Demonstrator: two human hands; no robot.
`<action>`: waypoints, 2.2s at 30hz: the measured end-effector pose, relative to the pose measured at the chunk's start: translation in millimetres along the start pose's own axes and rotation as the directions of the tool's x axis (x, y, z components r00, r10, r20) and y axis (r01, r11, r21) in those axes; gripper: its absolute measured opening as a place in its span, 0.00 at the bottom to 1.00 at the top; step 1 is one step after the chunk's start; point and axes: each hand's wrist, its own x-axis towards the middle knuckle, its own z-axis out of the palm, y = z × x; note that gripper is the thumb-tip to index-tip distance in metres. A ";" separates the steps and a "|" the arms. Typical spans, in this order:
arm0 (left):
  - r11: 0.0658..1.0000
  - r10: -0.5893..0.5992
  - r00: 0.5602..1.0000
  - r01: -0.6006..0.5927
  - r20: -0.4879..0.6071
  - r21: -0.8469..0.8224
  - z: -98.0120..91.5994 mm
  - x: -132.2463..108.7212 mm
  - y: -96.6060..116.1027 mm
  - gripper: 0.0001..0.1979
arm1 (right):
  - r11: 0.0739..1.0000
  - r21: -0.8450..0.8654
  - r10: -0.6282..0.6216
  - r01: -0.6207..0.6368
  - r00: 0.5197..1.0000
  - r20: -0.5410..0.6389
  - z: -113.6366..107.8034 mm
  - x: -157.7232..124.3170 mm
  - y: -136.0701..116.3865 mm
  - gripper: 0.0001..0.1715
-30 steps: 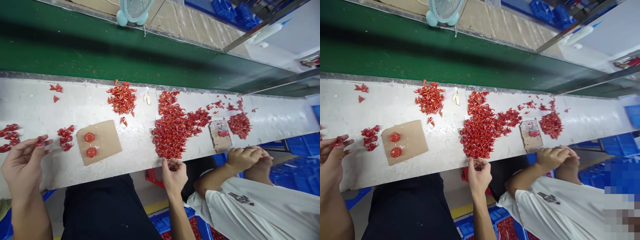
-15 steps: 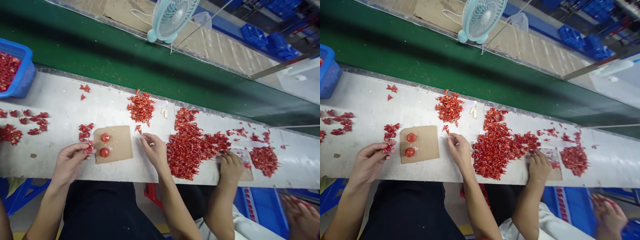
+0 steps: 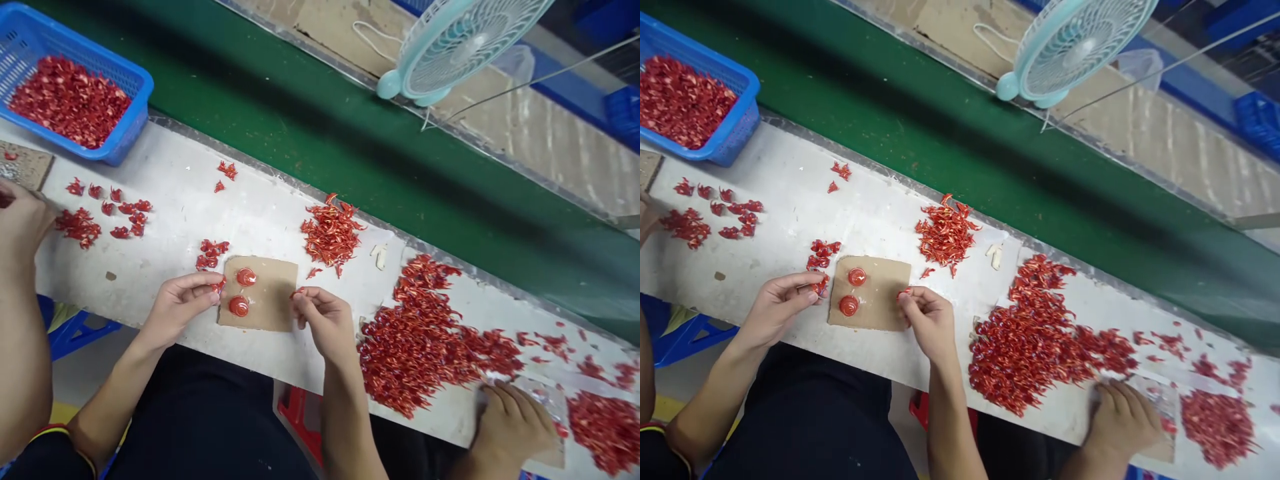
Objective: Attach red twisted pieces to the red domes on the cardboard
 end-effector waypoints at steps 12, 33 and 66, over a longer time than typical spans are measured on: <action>0.998 0.058 0.997 -0.057 0.042 -0.011 -5.3 -4.1 -8.1 0.11 | 1.000 0.019 0.017 -0.019 0.995 0.101 58.4 19.5 -15.4 0.17; 0.996 -0.008 0.997 0.016 0.078 -0.091 28.7 -6.1 -11.3 0.12 | 0.958 0.268 0.020 -0.101 0.957 0.289 57.1 -9.6 -23.0 0.13; 0.983 0.137 0.990 -0.139 0.027 0.120 46.8 -16.4 -2.7 0.10 | 0.964 0.193 -0.174 0.181 0.983 -0.054 75.2 -40.8 -27.4 0.06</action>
